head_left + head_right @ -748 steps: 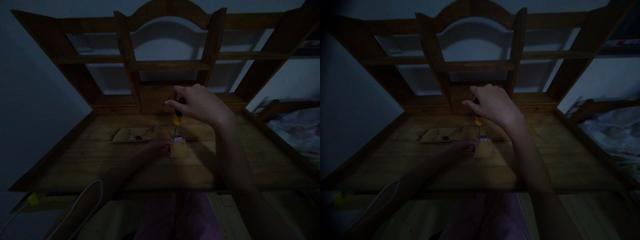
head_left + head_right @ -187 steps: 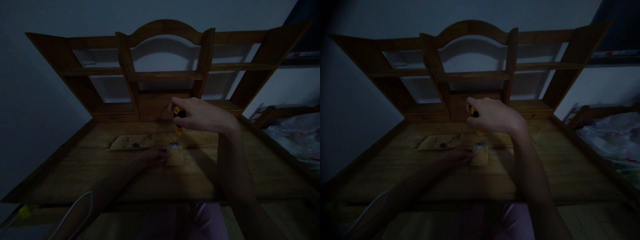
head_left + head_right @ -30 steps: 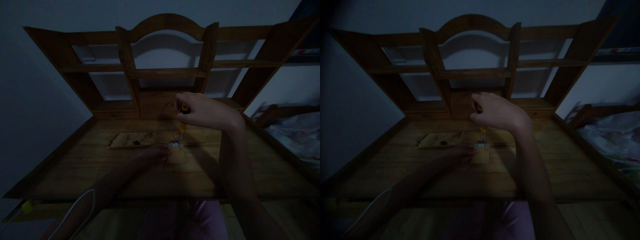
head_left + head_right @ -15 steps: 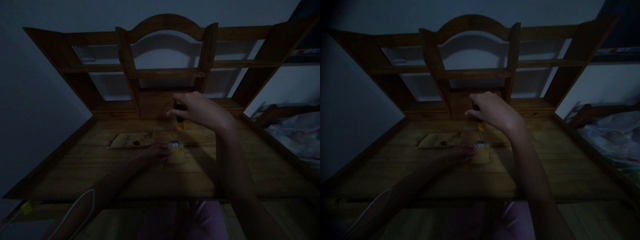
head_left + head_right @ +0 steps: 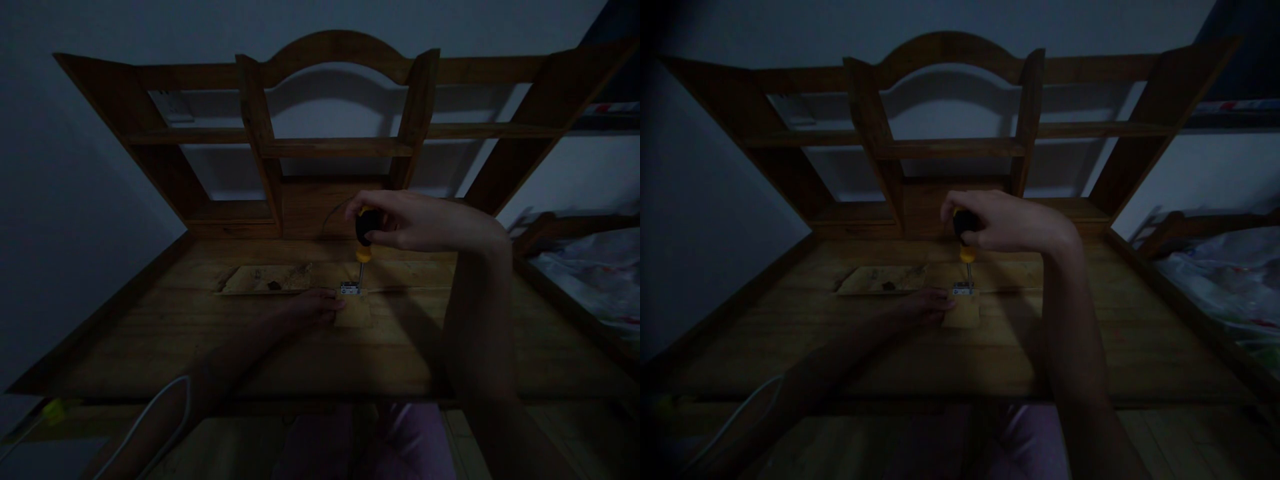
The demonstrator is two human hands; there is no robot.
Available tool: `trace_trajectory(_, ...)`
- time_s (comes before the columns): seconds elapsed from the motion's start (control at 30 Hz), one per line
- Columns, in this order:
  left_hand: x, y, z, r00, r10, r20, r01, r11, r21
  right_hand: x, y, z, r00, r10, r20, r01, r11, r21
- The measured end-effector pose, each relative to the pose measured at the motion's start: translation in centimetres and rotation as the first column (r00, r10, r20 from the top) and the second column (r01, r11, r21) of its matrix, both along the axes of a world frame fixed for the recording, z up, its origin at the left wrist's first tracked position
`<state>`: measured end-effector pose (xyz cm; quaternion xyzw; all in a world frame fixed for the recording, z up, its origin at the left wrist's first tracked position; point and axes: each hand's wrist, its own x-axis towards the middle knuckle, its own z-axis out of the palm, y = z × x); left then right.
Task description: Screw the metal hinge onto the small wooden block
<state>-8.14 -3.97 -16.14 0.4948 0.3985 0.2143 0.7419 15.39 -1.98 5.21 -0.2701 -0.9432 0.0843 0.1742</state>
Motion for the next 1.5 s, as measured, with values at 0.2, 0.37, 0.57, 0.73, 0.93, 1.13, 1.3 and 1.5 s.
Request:
trace_trajectory(0.2,-0.4,0.2,-0.2,0.999,-0.035,-0.021,0.035,0.999,0.035,-0.1,0.5,-0.1,0.996,-0.085,0.018,0.084,0.996,0.039)
trace_trajectory(0.37,-0.1,-0.2,0.7,0.999,-0.011,-0.052,0.012,1.000,0.020,-1.6,-0.3,-0.8,0.921,-0.390,0.019,0.384,0.912,0.144)
trace_trajectory(0.57,0.1,-0.2,0.7,1.000,0.002,-0.021,-0.002,1.000,-0.006,-1.5,-0.4,-0.9,0.971,-0.237,0.007,0.233,0.959,0.163)
trace_trajectory(0.73,-0.1,0.2,-0.3,1.000,0.016,0.021,-0.016,1.000,-0.016,-1.6,-0.5,-0.2,0.998,-0.049,-0.026,0.051,0.996,0.077)
trace_trajectory(0.93,-0.2,0.3,-0.4,1.000,-0.014,0.010,0.015,1.000,-0.010,-2.2,-0.3,-0.6,0.963,-0.269,0.001,0.267,0.955,0.127)
trace_trajectory(1.13,0.0,0.0,0.2,1.000,0.012,-0.015,-0.012,1.000,-0.007,-2.3,-0.3,-0.9,0.846,-0.532,0.012,0.503,0.807,0.311)
trace_trajectory(1.3,0.0,0.0,0.2,1.000,0.028,-0.001,-0.028,0.999,-0.033,-1.5,-0.6,-0.3,0.913,-0.404,0.047,0.390,0.903,0.182)
trace_trajectory(1.5,0.1,0.0,0.2,0.998,0.055,0.003,-0.055,0.998,-0.037,-0.8,-0.7,0.1,0.980,-0.200,-0.018,0.200,0.976,0.080)
